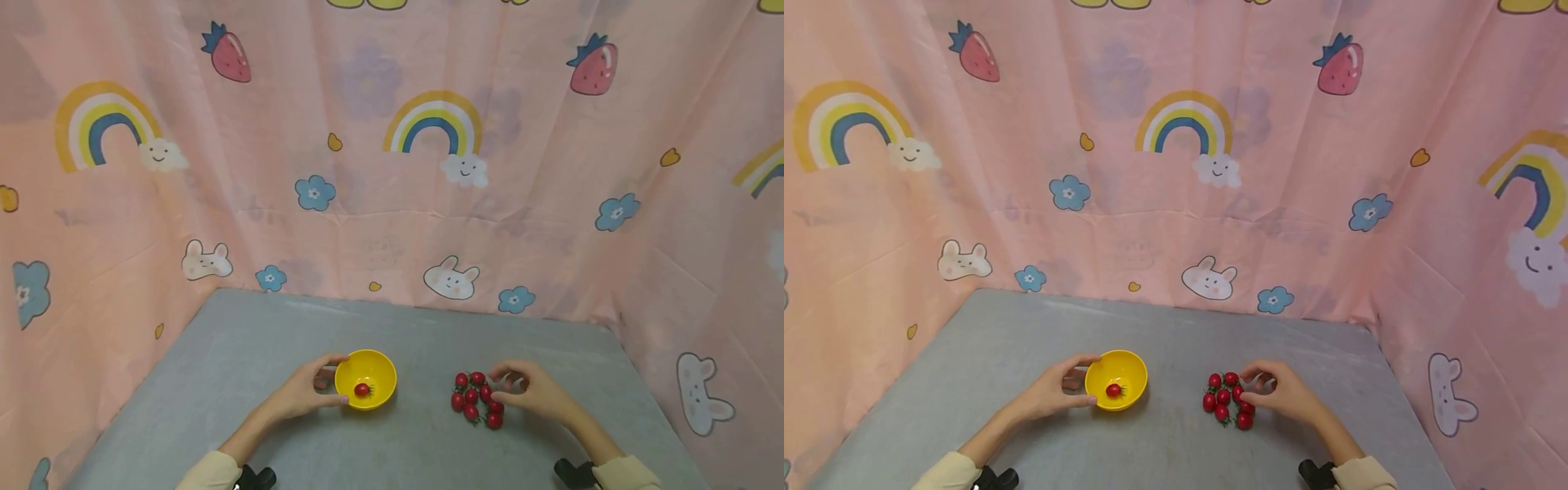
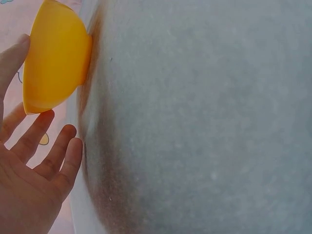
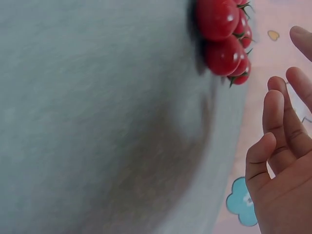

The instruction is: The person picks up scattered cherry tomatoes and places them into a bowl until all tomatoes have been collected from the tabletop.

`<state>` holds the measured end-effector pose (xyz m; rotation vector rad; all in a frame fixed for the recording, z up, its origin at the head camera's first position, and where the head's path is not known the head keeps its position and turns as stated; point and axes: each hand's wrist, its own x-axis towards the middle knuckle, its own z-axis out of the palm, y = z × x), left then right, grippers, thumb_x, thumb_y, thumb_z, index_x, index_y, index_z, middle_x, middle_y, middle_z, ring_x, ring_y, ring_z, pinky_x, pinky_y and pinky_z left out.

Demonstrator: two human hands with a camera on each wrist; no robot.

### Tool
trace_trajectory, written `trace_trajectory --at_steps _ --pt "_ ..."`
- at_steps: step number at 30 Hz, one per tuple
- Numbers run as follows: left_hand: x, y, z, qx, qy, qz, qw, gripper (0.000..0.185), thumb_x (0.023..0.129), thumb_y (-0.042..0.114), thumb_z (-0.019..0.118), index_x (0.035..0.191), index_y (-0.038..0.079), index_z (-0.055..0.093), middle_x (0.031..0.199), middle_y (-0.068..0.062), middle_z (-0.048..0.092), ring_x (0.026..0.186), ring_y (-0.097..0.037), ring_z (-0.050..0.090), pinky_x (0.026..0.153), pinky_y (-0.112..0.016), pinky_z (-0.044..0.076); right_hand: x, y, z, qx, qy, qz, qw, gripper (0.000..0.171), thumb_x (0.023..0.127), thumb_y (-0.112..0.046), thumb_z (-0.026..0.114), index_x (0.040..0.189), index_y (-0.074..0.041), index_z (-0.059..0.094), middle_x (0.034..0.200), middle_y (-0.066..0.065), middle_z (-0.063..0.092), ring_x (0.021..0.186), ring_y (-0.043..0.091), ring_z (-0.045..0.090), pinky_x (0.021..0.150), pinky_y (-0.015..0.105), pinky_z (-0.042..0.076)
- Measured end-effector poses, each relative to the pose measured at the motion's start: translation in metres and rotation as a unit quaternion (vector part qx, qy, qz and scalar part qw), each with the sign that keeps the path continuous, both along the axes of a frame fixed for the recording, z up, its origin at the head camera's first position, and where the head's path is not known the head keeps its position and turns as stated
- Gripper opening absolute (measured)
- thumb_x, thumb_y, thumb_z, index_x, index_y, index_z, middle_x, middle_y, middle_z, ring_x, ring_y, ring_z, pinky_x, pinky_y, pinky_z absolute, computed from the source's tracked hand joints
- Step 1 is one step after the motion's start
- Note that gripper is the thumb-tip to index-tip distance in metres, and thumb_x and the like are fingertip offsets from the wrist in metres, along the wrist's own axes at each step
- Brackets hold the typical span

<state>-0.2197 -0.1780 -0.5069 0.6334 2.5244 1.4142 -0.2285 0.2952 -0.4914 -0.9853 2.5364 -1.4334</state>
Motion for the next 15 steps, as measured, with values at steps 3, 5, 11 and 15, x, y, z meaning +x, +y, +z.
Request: trace_trajectory --at_steps 3,5,11,15 --pt "0.0 0.0 0.0 0.0 0.001 -0.001 1.0 0.07 0.086 0.032 0.085 0.144 0.012 0.052 0.142 -0.012 0.054 0.117 -0.031 0.06 0.096 -0.048 0.051 0.004 0.006 -0.002 -0.003 0.006 0.005 1.0 0.025 0.089 -0.004 0.078 0.112 -0.001 0.069 0.101 0.015 0.068 0.076 0.018 0.063 0.056 0.03 0.049" --pt "0.0 0.0 0.001 -0.001 0.002 -0.002 1.0 0.07 0.086 0.033 0.085 0.145 0.012 0.052 0.142 -0.012 0.054 0.117 -0.03 0.06 0.096 -0.048 0.052 0.008 0.008 -0.002 0.001 0.004 0.0 1.0 0.026 0.089 -0.006 0.079 0.113 -0.001 0.069 0.101 0.015 0.068 0.075 0.018 0.062 0.055 0.029 0.049" --pt "0.0 0.0 0.001 -0.003 0.006 -0.001 1.0 0.07 0.086 0.033 0.085 0.144 0.012 0.053 0.142 -0.012 0.055 0.116 -0.03 0.061 0.095 -0.047 0.052 0.02 0.012 -0.002 0.032 -0.035 -0.052 0.998 0.029 0.089 -0.014 0.081 0.114 -0.004 0.069 0.103 0.011 0.068 0.079 0.016 0.061 0.059 0.028 0.049" --pt "0.0 0.0 0.001 -0.006 0.007 0.0 1.0 0.069 0.086 0.033 0.084 0.144 0.012 0.053 0.142 -0.012 0.055 0.116 -0.03 0.061 0.095 -0.046 0.053 0.029 0.011 -0.006 0.032 -0.015 -0.067 0.997 0.028 0.088 -0.014 0.082 0.112 -0.005 0.069 0.099 0.008 0.068 0.077 0.016 0.061 0.058 0.028 0.05"
